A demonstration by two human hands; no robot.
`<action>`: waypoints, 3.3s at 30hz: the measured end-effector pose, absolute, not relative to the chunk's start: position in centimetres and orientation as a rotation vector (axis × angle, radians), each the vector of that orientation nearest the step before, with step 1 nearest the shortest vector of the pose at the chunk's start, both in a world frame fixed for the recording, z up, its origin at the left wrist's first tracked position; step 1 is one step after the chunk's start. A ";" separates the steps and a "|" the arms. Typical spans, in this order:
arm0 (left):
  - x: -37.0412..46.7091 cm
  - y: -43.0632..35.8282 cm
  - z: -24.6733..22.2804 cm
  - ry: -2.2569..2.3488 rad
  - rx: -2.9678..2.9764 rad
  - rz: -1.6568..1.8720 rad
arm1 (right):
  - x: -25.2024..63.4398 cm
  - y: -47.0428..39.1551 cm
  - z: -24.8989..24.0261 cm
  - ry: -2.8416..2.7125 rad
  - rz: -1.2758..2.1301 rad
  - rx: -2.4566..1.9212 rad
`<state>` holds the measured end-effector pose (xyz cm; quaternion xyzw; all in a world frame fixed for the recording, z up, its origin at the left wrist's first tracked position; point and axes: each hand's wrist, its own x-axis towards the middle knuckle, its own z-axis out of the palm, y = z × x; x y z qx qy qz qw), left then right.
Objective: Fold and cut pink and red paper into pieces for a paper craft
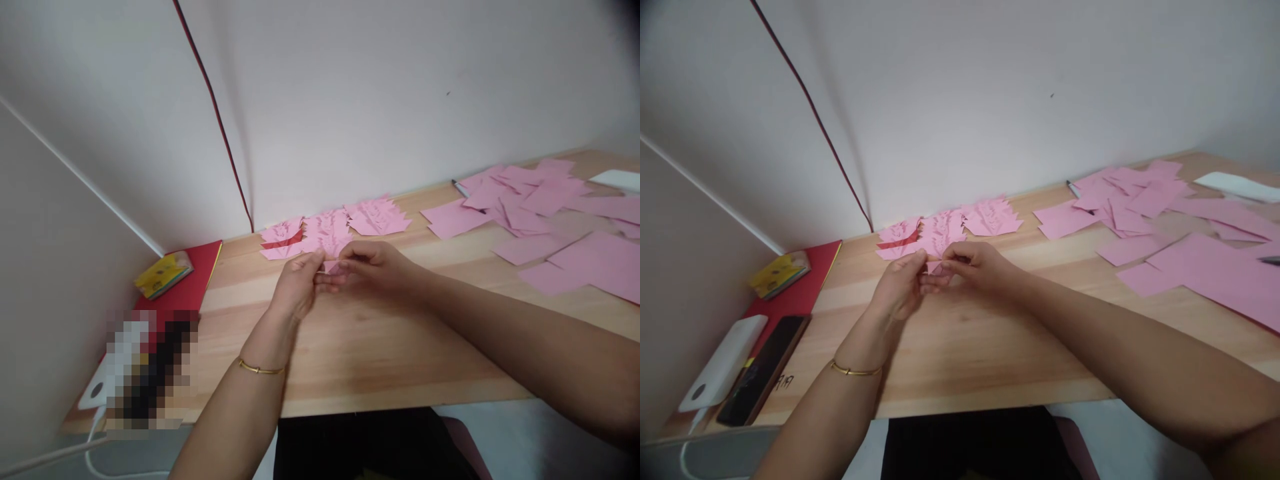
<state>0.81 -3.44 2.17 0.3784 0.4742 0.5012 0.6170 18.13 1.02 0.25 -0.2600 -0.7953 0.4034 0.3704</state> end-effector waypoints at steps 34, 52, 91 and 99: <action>0.4 -3.5 1.4 1.032 0.986 1.059 | 18.0 0.9 0.0 -1.969 1.020 -0.815; 0.6 -3.4 0.4 1.152 1.138 1.074 | 18.3 1.1 0.9 -2.120 1.044 -0.732; 0.1 -2.7 1.3 1.171 0.821 1.343 | 29.5 7.7 1.4 -1.335 -0.166 -1.608; 0.2 -2.9 1.7 1.163 0.750 1.311 | 21.7 4.9 2.2 -1.246 0.998 -0.855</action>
